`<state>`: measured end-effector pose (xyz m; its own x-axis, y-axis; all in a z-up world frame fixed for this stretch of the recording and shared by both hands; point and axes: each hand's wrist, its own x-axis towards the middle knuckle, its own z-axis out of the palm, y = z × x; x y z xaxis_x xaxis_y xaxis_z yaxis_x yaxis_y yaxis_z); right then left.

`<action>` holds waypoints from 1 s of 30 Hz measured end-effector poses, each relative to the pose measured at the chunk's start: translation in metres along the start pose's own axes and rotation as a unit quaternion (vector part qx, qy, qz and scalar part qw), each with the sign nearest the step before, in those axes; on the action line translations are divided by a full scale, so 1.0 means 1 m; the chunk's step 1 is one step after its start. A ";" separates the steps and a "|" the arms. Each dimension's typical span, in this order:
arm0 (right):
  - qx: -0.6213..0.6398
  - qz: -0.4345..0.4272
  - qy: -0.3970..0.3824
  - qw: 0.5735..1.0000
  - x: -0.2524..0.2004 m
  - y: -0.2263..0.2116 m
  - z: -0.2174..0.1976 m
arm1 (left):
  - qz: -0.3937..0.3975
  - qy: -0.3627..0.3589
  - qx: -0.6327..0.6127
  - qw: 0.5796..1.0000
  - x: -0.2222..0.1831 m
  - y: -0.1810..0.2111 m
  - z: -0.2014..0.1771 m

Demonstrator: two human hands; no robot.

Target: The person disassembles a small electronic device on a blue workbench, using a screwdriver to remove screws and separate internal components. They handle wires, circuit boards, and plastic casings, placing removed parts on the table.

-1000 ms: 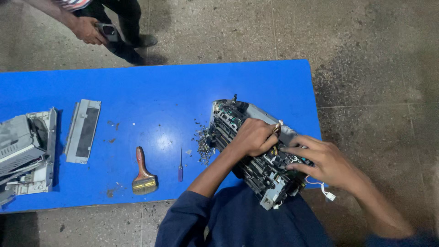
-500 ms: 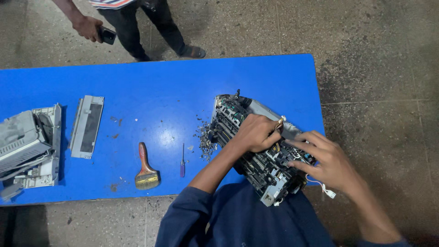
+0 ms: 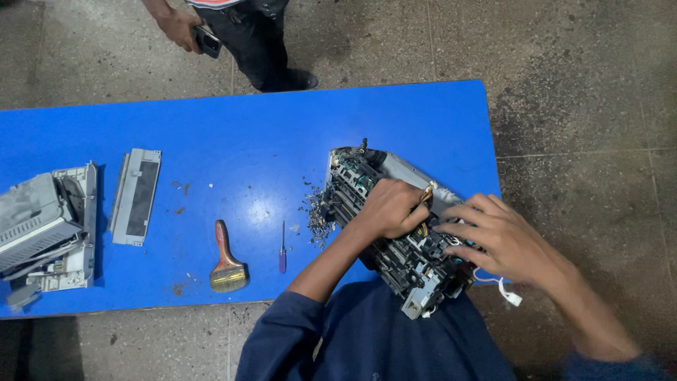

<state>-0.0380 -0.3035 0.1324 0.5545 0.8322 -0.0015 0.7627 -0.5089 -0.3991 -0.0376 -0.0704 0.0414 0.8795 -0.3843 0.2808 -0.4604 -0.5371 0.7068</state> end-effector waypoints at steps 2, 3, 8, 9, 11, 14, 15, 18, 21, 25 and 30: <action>0.003 -0.017 -0.012 1.000 0.005 0.006 -0.004 | 0.006 0.003 -0.001 1.000 0.001 0.001 0.001; 0.003 -0.026 -0.019 0.999 0.007 0.007 -0.006 | 0.009 0.006 -0.002 1.000 0.002 0.000 0.001; 0.018 -0.052 -0.002 0.998 0.014 0.002 -0.004 | 0.001 0.020 0.010 1.000 0.000 -0.001 0.002; 0.015 -0.052 0.002 0.999 0.014 0.000 -0.003 | -0.002 0.022 0.008 1.000 -0.001 -0.001 0.002; 0.024 -0.047 0.009 0.999 0.014 -0.003 -0.003 | 0.002 0.027 0.010 1.000 -0.003 -0.002 0.002; 0.045 -0.043 0.009 0.998 0.015 -0.003 -0.007 | 0.014 0.032 -0.002 0.999 -0.004 -0.001 0.003; 0.052 -0.043 0.008 0.998 0.016 -0.002 -0.009 | 0.020 0.032 -0.008 0.999 -0.003 -0.001 0.002; 0.037 -0.090 0.035 0.995 0.018 0.001 -0.016 | 0.018 0.009 0.009 1.000 0.000 -0.001 0.003; -0.024 -0.145 -0.007 0.989 0.022 0.005 -0.022 | 0.022 0.004 0.004 1.000 0.002 -0.001 0.004; -0.066 -0.190 -0.057 0.978 0.025 0.008 -0.021 | 0.022 -0.001 0.015 1.000 0.005 -0.002 0.007; -0.121 -0.352 0.074 0.925 0.024 0.007 -0.011 | 0.009 -0.008 0.032 0.999 0.003 -0.001 0.006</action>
<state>-0.0153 -0.2898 0.1397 -0.0812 0.9462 0.3132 0.9945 0.0977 -0.0373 -0.0348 -0.0757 0.0376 0.8694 -0.4054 0.2823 -0.4829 -0.5769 0.6588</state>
